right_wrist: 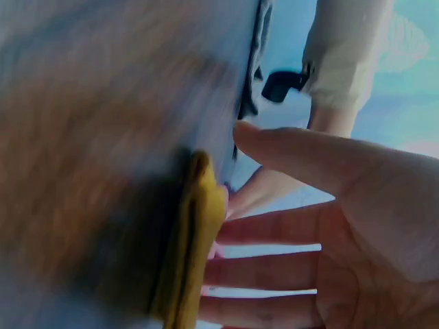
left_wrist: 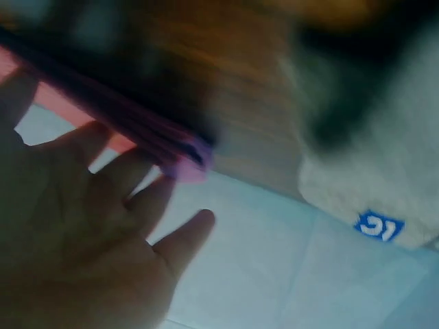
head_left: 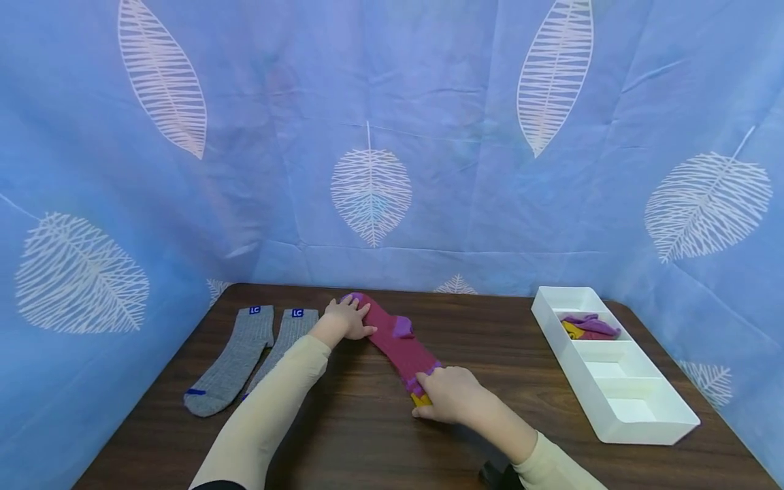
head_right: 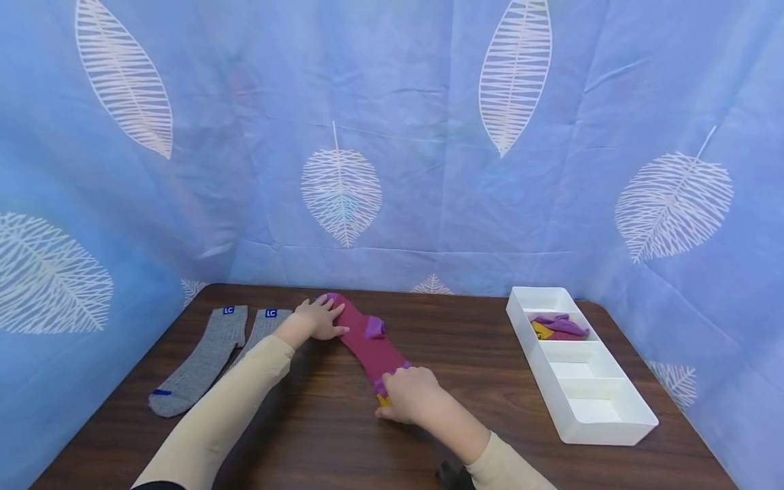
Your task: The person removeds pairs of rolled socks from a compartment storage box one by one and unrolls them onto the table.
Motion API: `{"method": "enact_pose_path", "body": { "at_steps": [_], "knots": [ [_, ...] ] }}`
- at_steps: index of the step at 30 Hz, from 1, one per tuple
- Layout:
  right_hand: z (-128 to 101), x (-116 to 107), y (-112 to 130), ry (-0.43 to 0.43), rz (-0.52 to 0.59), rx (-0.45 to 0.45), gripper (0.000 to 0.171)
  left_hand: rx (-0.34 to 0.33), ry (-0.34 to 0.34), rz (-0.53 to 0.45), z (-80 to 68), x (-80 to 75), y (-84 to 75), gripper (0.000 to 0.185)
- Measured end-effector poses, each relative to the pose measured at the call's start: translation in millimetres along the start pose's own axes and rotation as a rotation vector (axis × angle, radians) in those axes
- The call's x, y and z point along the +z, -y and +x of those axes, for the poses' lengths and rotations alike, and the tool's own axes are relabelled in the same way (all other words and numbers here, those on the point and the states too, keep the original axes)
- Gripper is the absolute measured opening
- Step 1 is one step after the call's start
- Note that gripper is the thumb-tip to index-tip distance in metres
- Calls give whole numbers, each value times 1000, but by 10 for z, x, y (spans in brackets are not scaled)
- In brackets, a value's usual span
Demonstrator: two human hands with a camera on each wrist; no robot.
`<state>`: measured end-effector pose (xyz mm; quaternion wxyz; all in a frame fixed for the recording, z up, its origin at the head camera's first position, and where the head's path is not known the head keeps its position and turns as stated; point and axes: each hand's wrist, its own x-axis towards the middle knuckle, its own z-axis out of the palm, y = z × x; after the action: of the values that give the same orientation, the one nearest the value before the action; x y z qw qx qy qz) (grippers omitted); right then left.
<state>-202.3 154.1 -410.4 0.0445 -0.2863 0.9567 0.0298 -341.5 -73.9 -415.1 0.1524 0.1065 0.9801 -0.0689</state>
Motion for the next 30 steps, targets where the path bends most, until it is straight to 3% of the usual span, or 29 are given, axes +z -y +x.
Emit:
{"method": "enact_pose_path", "body": {
  "at_steps": [8, 17, 24, 30],
  "knots": [
    [76, -15, -280, -8, 43, 131, 53, -95, -57, -119, -205, 93, -154, 75],
    [299, -3, -660, 1, 6, 206, 47, -95, -162, -45, -565, 214, -290, 73],
    [573, -17, -866, 70, 3, 262, 55, -28, -227, -61, -815, 329, -290, 68],
    [835, -3, -941, 54, 59, 273, 56, 34, -247, -93, -1096, 425, -231, 65]
  ]
}}
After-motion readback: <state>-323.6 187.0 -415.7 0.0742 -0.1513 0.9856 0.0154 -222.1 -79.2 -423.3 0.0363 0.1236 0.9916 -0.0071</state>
